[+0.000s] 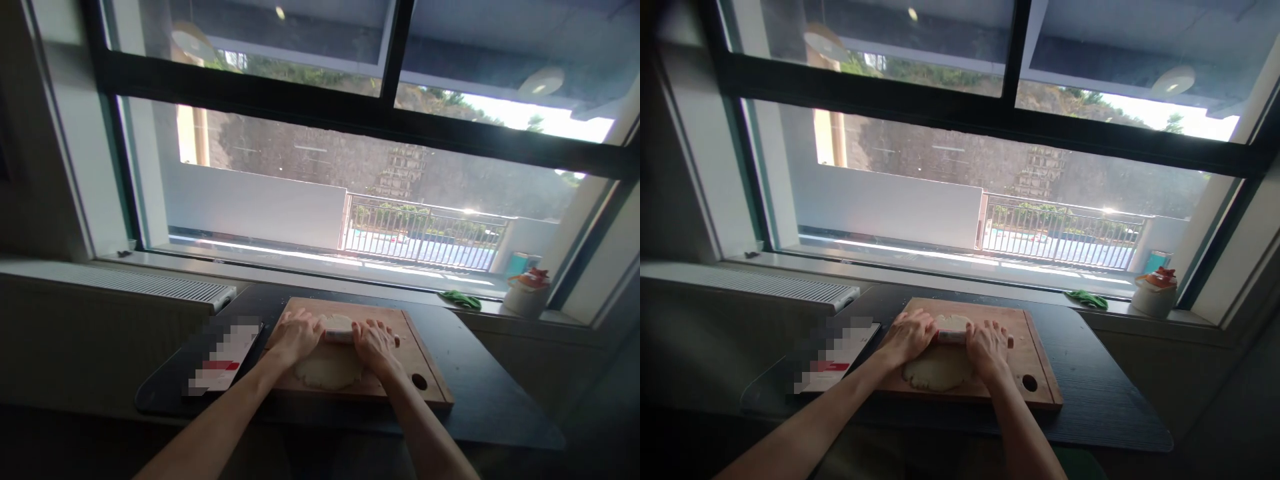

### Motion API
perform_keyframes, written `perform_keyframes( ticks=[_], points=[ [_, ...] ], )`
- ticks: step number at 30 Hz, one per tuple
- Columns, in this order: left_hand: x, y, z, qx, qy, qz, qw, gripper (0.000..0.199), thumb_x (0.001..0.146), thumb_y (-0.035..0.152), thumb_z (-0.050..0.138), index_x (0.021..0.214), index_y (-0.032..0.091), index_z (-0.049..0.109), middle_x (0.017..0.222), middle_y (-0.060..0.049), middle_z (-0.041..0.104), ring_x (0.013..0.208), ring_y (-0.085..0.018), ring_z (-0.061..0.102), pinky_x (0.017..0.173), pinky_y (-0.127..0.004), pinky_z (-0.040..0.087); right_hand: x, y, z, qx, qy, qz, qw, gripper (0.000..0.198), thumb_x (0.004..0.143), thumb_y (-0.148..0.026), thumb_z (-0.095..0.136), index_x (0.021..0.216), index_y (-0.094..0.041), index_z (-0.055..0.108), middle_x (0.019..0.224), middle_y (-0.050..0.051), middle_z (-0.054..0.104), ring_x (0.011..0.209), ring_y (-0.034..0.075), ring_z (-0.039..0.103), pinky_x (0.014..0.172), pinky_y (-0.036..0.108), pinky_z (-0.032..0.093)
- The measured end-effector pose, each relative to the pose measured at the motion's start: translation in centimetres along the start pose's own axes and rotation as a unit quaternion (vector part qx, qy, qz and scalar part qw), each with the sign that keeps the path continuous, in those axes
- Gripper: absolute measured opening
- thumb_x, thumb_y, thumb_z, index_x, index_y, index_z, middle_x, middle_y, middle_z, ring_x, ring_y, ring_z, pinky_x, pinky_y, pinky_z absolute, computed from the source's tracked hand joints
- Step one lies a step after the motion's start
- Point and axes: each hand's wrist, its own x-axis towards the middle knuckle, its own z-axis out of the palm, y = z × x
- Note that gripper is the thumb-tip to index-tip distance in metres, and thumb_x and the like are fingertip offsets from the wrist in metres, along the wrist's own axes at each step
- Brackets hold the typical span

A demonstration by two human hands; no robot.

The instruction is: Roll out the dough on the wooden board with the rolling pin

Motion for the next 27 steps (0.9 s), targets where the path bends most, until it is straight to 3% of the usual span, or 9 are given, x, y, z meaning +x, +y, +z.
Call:
perform_keyframes(
  ticks=[5,8,14,17,19,23,27],
  points=[
    [-4.5,-0.1,-0.9,-0.051,0.031,0.059,0.996,0.04,0.094,0.042,0.033,0.096,0.023,0.068,0.108,-0.007,0.069,0.112,-0.022,0.057,0.104,-0.039,0.036,-5.5,0.8,-0.4,0.016,0.068,-0.047,0.996,0.035,0.099,-0.041,0.031,0.112,-0.032,0.062,0.113,0.002,0.064,0.108,0.021,0.052,0.097,0.036,0.029],
    [-5.6,-0.3,-0.9,-0.049,0.047,0.068,0.995,0.04,0.093,0.044,0.036,0.112,0.022,0.064,0.123,-0.008,0.064,0.12,-0.023,0.053,0.109,-0.04,0.033,-6.8,0.9,-1.0,0.018,0.075,-0.059,0.995,0.035,0.098,-0.039,0.034,0.125,-0.032,0.055,0.119,0.003,0.063,0.111,0.021,0.051,0.099,0.036,0.029],
    [-1.3,-0.5,0.1,-0.015,-0.007,0.057,0.998,0.04,0.094,0.041,0.034,0.093,0.023,0.069,0.111,-0.006,0.07,0.119,-0.021,0.055,0.109,-0.04,0.032,-1.8,0.2,-0.8,0.016,-0.002,-0.008,1.0,0.048,0.099,-0.042,0.026,0.099,-0.024,0.07,0.119,0.008,0.062,0.111,0.026,0.053,0.093,0.039,0.035],
    [0.6,-0.2,0.4,-0.002,-0.015,0.027,1.0,0.041,0.094,0.04,0.033,0.083,0.023,0.069,0.103,-0.007,0.073,0.121,-0.022,0.054,0.11,-0.041,0.03,0.4,-0.1,-0.1,0.005,0.013,0.015,1.0,0.049,0.099,-0.04,0.026,0.098,-0.019,0.07,0.122,0.012,0.06,0.115,0.027,0.051,0.095,0.04,0.035],
    [0.4,-0.1,0.4,-0.006,-0.01,0.021,1.0,0.041,0.093,0.039,0.034,0.083,0.023,0.069,0.103,-0.007,0.073,0.123,-0.023,0.052,0.111,-0.042,0.029,0.2,-0.1,0.2,0.006,0.026,0.006,1.0,0.048,0.099,-0.039,0.026,0.098,-0.02,0.07,0.119,0.011,0.062,0.115,0.026,0.051,0.096,0.039,0.034],
    [-2.8,-0.1,-0.3,-0.039,0.007,0.047,0.998,0.038,0.093,0.043,0.036,0.1,0.025,0.069,0.116,-0.005,0.069,0.127,-0.022,0.05,0.113,-0.042,0.028,-3.7,0.0,-0.1,0.015,0.054,-0.03,0.998,0.041,0.099,-0.039,0.027,0.098,-0.023,0.065,0.108,0.006,0.065,0.105,0.022,0.055,0.096,0.036,0.034],
    [-6.4,-0.7,-0.7,-0.046,0.017,0.064,0.997,0.042,0.092,0.045,0.039,0.121,0.025,0.062,0.135,-0.004,0.057,0.132,-0.023,0.044,0.116,-0.045,0.024,-8.0,0.0,-0.4,0.029,0.1,-0.049,0.993,0.032,0.098,-0.036,0.034,0.117,-0.025,0.057,0.123,0.005,0.061,0.115,0.021,0.05,0.103,0.035,0.028]
  ],
)
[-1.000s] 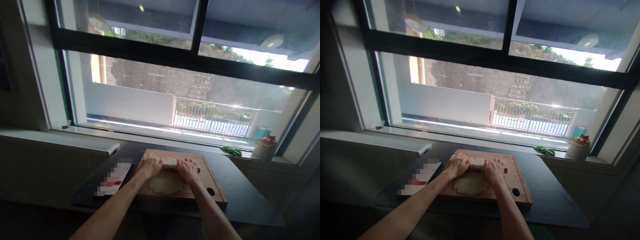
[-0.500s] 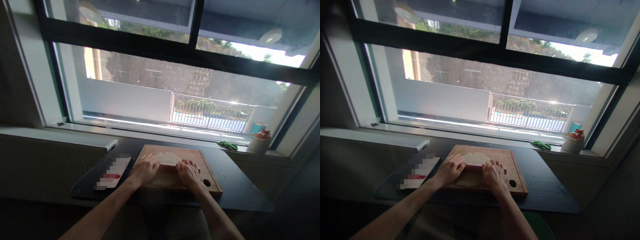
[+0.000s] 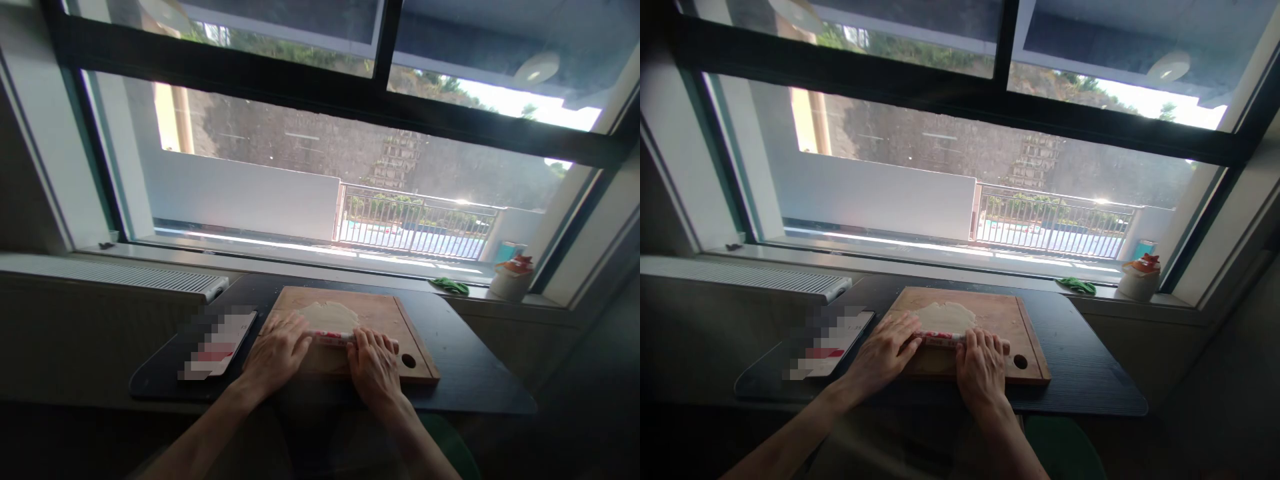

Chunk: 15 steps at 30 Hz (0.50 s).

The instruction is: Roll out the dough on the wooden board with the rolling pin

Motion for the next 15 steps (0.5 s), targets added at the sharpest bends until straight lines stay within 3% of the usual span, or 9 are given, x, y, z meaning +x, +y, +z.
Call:
perform_keyframes(
  ticks=[4,9,12,15],
  points=[
    [-0.2,-0.5,0.3,-0.002,-0.022,0.008,1.0,0.046,0.093,0.044,0.036,0.13,0.024,0.055,0.14,-0.004,0.053,0.136,-0.023,0.04,0.117,-0.045,0.022,-0.4,0.1,0.2,0.016,0.008,-0.005,1.0,0.035,0.097,-0.038,0.037,0.124,-0.024,0.053,0.129,0.005,0.057,0.123,0.021,0.046,0.108,0.035,0.023],
    [4.7,-1.5,1.5,0.001,-0.066,-0.021,0.998,0.043,0.095,0.042,0.029,0.115,0.028,0.065,0.131,-0.003,0.061,0.135,-0.026,0.04,0.113,-0.053,0.023,4.8,0.6,1.0,0.007,-0.06,0.022,0.998,0.043,0.098,-0.046,0.03,0.099,-0.024,0.066,0.112,0.006,0.065,0.108,0.024,0.054,0.097,0.038,0.035],
    [7.6,-2.0,2.5,0.029,-0.069,-0.048,0.996,0.04,0.094,0.037,0.031,0.103,0.026,0.068,0.121,-0.006,0.066,0.13,-0.026,0.045,0.112,-0.055,0.023,7.9,0.6,1.4,-0.015,-0.082,0.061,0.995,0.049,0.098,-0.046,0.027,0.097,-0.022,0.069,0.11,0.01,0.066,0.105,0.025,0.056,0.091,0.038,0.037],
    [8.1,-2.1,3.0,0.041,-0.075,-0.042,0.995,0.039,0.094,0.035,0.031,0.104,0.027,0.067,0.121,-0.006,0.066,0.129,-0.025,0.046,0.113,-0.054,0.021,8.1,0.4,1.4,-0.017,-0.082,0.067,0.994,0.049,0.098,-0.044,0.025,0.097,-0.022,0.069,0.11,0.011,0.066,0.105,0.025,0.056,0.09,0.038,0.038]
  ],
)
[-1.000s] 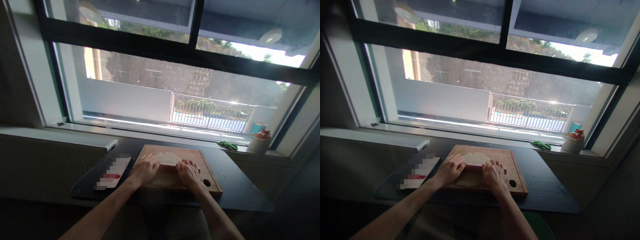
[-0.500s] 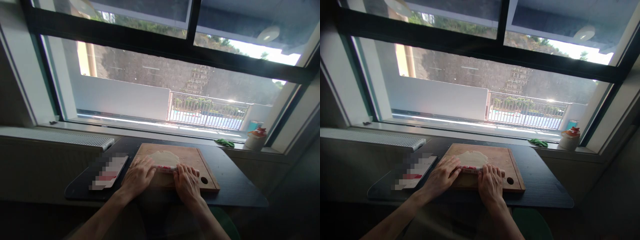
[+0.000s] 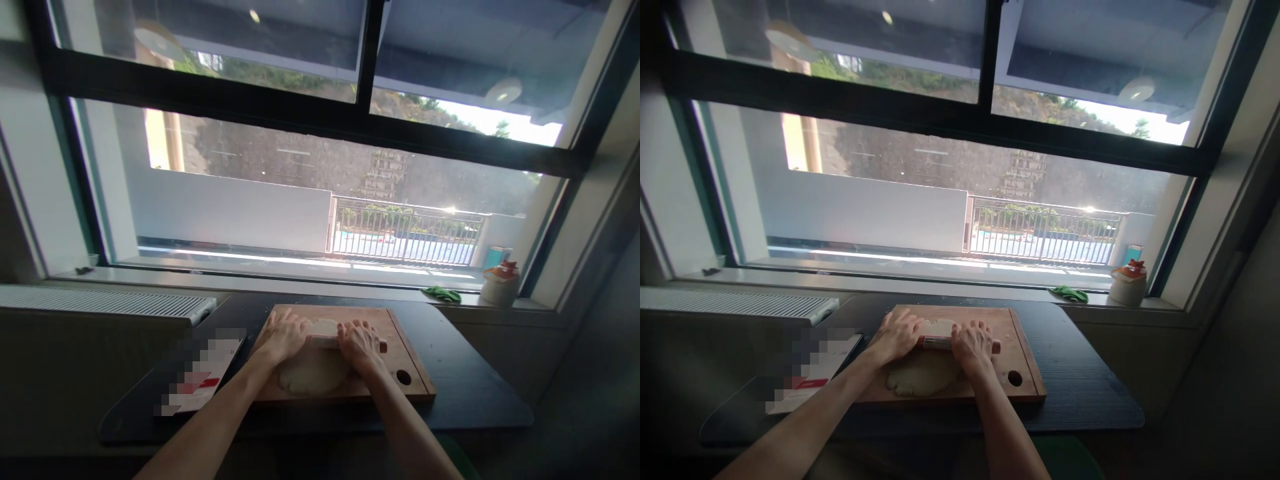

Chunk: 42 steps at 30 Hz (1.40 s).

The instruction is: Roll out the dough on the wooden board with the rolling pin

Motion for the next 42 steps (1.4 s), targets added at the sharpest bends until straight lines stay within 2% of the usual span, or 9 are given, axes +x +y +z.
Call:
perform_keyframes(
  ticks=[7,10,16,21,26,33,36,39,42],
  points=[
    [-7.7,0.2,-0.9,-0.023,0.042,0.038,0.998,0.048,0.096,0.043,0.027,0.135,0.028,0.049,0.145,-0.001,0.047,0.14,-0.024,0.032,0.117,-0.049,0.018,-8.4,0.8,0.2,0.046,0.082,-0.08,0.992,0.037,0.097,-0.04,0.035,0.129,-0.029,0.051,0.132,0.002,0.056,0.124,0.021,0.044,0.109,0.037,0.024],
    [-9.2,0.9,-0.8,-0.023,0.041,0.052,0.998,0.048,0.096,0.042,0.029,0.14,0.03,0.043,0.149,0.0,0.041,0.142,-0.024,0.028,0.118,-0.051,0.012,-9.7,1.1,0.1,0.059,0.074,-0.093,0.991,0.04,0.097,-0.039,0.036,0.134,-0.029,0.047,0.137,0.001,0.052,0.129,0.021,0.04,0.113,0.036,0.019],
    [-2.4,3.7,0.5,-0.042,-0.002,0.021,0.999,0.048,0.094,0.04,0.031,0.137,0.025,0.049,0.149,-0.005,0.041,0.142,-0.029,0.027,0.116,-0.054,0.015,-6.9,1.6,-0.2,0.049,0.047,-0.054,0.996,0.038,0.095,-0.039,0.039,0.128,-0.026,0.053,0.133,0.003,0.056,0.121,0.022,0.048,0.108,0.036,0.025],
    [3.8,6.0,1.3,-0.046,0.018,0.003,0.999,0.044,0.095,0.034,0.03,0.126,0.021,0.058,0.135,-0.009,0.057,0.138,-0.032,0.032,0.113,-0.059,0.019,-6.2,2.3,-0.4,0.021,0.049,-0.046,0.998,0.03,0.093,-0.03,0.043,0.119,-0.023,0.058,0.118,0.006,0.063,0.104,0.022,0.057,0.091,0.033,0.036],
    [1.8,5.6,1.8,-0.043,0.026,0.028,0.998,0.046,0.096,0.036,0.028,0.126,0.019,0.058,0.14,-0.008,0.052,0.139,-0.028,0.032,0.116,-0.049,0.022,-8.0,2.0,-0.5,-0.005,0.07,-0.052,0.996,0.028,0.095,-0.022,0.04,0.118,-0.022,0.056,0.106,0.006,0.065,0.097,0.022,0.057,0.083,0.033,0.037],
    [-4.5,2.6,0.9,-0.015,-0.04,0.111,0.993,0.056,0.096,0.039,0.025,0.147,0.016,0.031,0.156,-0.008,0.026,0.145,-0.023,0.019,0.12,-0.045,0.013,-8.7,1.6,-0.7,-0.031,0.055,-0.076,0.995,0.03,0.096,-0.02,0.039,0.123,-0.02,0.052,0.108,0.008,0.064,0.099,0.022,0.056,0.087,0.034,0.036],
    [-2.1,3.9,0.5,0.012,-0.099,0.098,0.99,0.055,0.097,0.04,0.023,0.147,0.017,0.031,0.156,-0.01,0.027,0.144,-0.025,0.021,0.119,-0.047,0.015,-7.6,2.5,-1.7,-0.014,0.02,-0.072,0.997,0.023,0.096,-0.027,0.044,0.114,-0.021,0.056,0.108,0.007,0.064,0.1,0.022,0.057,0.085,0.032,0.037],
    [2.1,6.2,0.3,0.038,-0.122,0.1,0.987,0.048,0.099,0.036,0.023,0.139,0.018,0.043,0.146,-0.011,0.044,0.137,-0.025,0.035,0.115,-0.047,0.025,-6.4,3.9,-2.7,-0.009,-0.012,-0.056,0.998,0.02,0.095,-0.029,0.045,0.108,-0.021,0.058,0.107,0.006,0.065,0.101,0.022,0.057,0.083,0.031,0.037],
    [5.7,8.1,0.1,0.045,-0.12,0.132,0.983,0.036,0.095,0.036,0.043,0.125,0.018,0.053,0.129,-0.011,0.055,0.117,-0.022,0.053,0.1,-0.045,0.044,-5.8,5.2,-2.8,-0.005,-0.009,-0.032,0.999,0.02,0.096,-0.027,0.042,0.109,-0.022,0.057,0.104,0.006,0.066,0.099,0.022,0.058,0.082,0.031,0.037]
  ],
)
